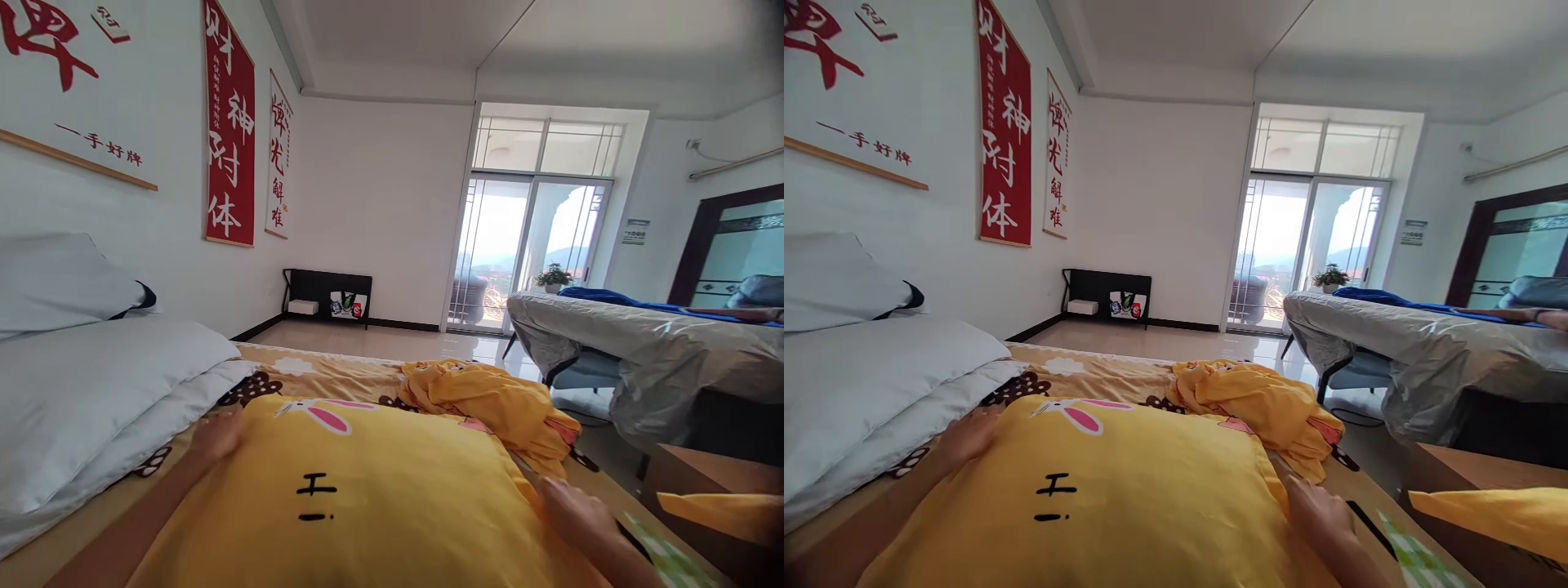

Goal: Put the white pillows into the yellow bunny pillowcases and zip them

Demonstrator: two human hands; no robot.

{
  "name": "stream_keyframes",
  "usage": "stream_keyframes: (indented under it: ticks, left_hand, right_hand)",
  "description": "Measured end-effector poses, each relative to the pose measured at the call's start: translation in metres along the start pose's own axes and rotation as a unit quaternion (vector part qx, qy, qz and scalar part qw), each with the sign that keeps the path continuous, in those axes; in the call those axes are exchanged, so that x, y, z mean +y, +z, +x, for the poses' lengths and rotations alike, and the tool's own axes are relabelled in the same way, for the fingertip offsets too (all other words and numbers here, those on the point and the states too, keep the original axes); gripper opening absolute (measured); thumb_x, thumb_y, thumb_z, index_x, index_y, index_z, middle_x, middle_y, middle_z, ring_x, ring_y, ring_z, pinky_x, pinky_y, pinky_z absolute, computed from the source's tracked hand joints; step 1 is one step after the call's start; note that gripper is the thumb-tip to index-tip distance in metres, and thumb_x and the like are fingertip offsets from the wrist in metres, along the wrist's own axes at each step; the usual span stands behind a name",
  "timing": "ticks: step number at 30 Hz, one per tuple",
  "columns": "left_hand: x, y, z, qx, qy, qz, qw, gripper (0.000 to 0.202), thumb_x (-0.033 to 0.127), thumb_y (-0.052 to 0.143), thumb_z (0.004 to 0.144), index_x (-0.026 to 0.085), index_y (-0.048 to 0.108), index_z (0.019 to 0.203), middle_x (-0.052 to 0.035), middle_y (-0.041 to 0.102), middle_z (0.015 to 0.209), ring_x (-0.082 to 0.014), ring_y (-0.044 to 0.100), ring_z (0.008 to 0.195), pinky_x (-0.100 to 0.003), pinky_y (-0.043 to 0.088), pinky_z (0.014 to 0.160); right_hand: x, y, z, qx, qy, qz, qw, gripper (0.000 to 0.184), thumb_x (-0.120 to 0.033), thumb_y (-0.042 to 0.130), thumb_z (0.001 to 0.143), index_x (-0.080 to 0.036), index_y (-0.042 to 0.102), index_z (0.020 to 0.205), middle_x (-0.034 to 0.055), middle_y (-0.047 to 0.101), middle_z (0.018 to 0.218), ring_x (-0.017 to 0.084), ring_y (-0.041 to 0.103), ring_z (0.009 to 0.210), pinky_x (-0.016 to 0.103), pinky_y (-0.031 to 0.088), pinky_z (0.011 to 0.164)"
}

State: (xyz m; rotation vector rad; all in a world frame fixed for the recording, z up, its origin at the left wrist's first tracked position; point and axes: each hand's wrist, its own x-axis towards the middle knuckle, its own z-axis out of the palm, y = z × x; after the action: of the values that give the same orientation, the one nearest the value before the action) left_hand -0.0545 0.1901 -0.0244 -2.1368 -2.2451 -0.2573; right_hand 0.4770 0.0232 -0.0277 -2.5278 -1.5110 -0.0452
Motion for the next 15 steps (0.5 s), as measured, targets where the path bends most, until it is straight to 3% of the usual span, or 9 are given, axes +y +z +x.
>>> stream_keyframes:
  ticks: [3, 5, 6, 8, 10, 13, 15]
  left_hand:
    - [0.064, -0.059, 0.032, 0.048, 0.094, 0.005, 0.994, 0.047, 0.012, 0.035, 0.087, 0.009, 0.049, 0.132, -0.0232, 0.048, 0.14, -0.0352, 0.039, 0.135, -0.057, 0.024, 0.107]
    - [0.116, -0.081, 0.049, 0.067, 0.168, -0.003, 0.983, 0.046, 0.019, 0.036, 0.09, 0.013, 0.048, 0.134, -0.0174, 0.042, 0.148, -0.0303, 0.027, 0.142, -0.053, 0.018, 0.113]
    - [0.14, -0.081, 0.053, 0.069, 0.199, -0.008, 0.978, 0.047, 0.02, 0.035, 0.091, 0.014, 0.047, 0.136, -0.015, 0.04, 0.15, -0.0281, 0.025, 0.144, -0.052, 0.016, 0.114]
    - [0.178, -0.056, 0.049, 0.053, 0.248, -0.017, 0.967, 0.046, 0.02, 0.033, 0.091, 0.017, 0.049, 0.134, -0.0119, 0.044, 0.148, -0.0252, 0.029, 0.143, -0.048, 0.018, 0.115]
    - [0.199, -0.01, 0.034, 0.014, 0.272, -0.025, 0.962, 0.044, 0.021, 0.033, 0.09, 0.019, 0.054, 0.129, -0.0115, 0.052, 0.142, -0.0246, 0.039, 0.137, -0.044, 0.027, 0.112]
    - [0.201, 0.06, 0.017, -0.053, 0.272, -0.032, 0.96, 0.043, 0.027, 0.032, 0.091, 0.022, 0.059, 0.125, -0.0103, 0.059, 0.135, -0.0248, 0.051, 0.127, -0.044, 0.035, 0.107]
    - [0.19, 0.084, 0.022, -0.079, 0.262, -0.038, 0.961, 0.046, 0.035, 0.026, 0.094, 0.022, 0.063, 0.119, -0.0109, 0.064, 0.128, -0.0263, 0.055, 0.121, -0.047, 0.035, 0.105]
  right_hand:
    - [-0.081, -0.051, 0.039, 0.07, -0.091, -0.023, 0.993, 0.04, -0.036, 0.045, 0.075, -0.02, 0.064, 0.107, 0.0222, 0.069, 0.104, 0.039, 0.06, 0.108, 0.055, 0.032, 0.099]
    - [-0.143, -0.059, 0.057, 0.1, -0.177, -0.012, 0.979, 0.044, -0.033, 0.034, 0.088, -0.015, 0.056, 0.12, 0.02, 0.065, 0.118, 0.033, 0.054, 0.118, 0.05, 0.026, 0.106]
    - [-0.17, -0.052, 0.061, 0.103, -0.208, -0.002, 0.973, 0.043, -0.034, 0.03, 0.092, -0.016, 0.054, 0.123, 0.0179, 0.062, 0.125, 0.03, 0.051, 0.123, 0.046, 0.024, 0.108]
    - [-0.211, -0.016, 0.06, 0.078, -0.26, 0.019, 0.962, 0.04, -0.034, 0.027, 0.096, -0.019, 0.056, 0.12, 0.0129, 0.062, 0.127, 0.025, 0.05, 0.125, 0.04, 0.027, 0.107]
    - [-0.23, 0.034, 0.052, 0.023, -0.289, 0.032, 0.956, 0.037, -0.027, 0.028, 0.096, -0.02, 0.061, 0.111, 0.0103, 0.067, 0.12, 0.022, 0.056, 0.119, 0.035, 0.035, 0.101]
    - [-0.226, 0.096, 0.045, -0.029, -0.302, 0.051, 0.951, 0.039, -0.024, 0.028, 0.096, -0.018, 0.062, 0.116, 0.0108, 0.063, 0.128, 0.02, 0.055, 0.122, 0.033, 0.036, 0.101]
    - [-0.214, 0.114, 0.051, -0.041, -0.309, 0.063, 0.948, 0.043, -0.03, 0.025, 0.098, -0.019, 0.06, 0.121, 0.0097, 0.061, 0.132, 0.02, 0.053, 0.124, 0.033, 0.033, 0.104]
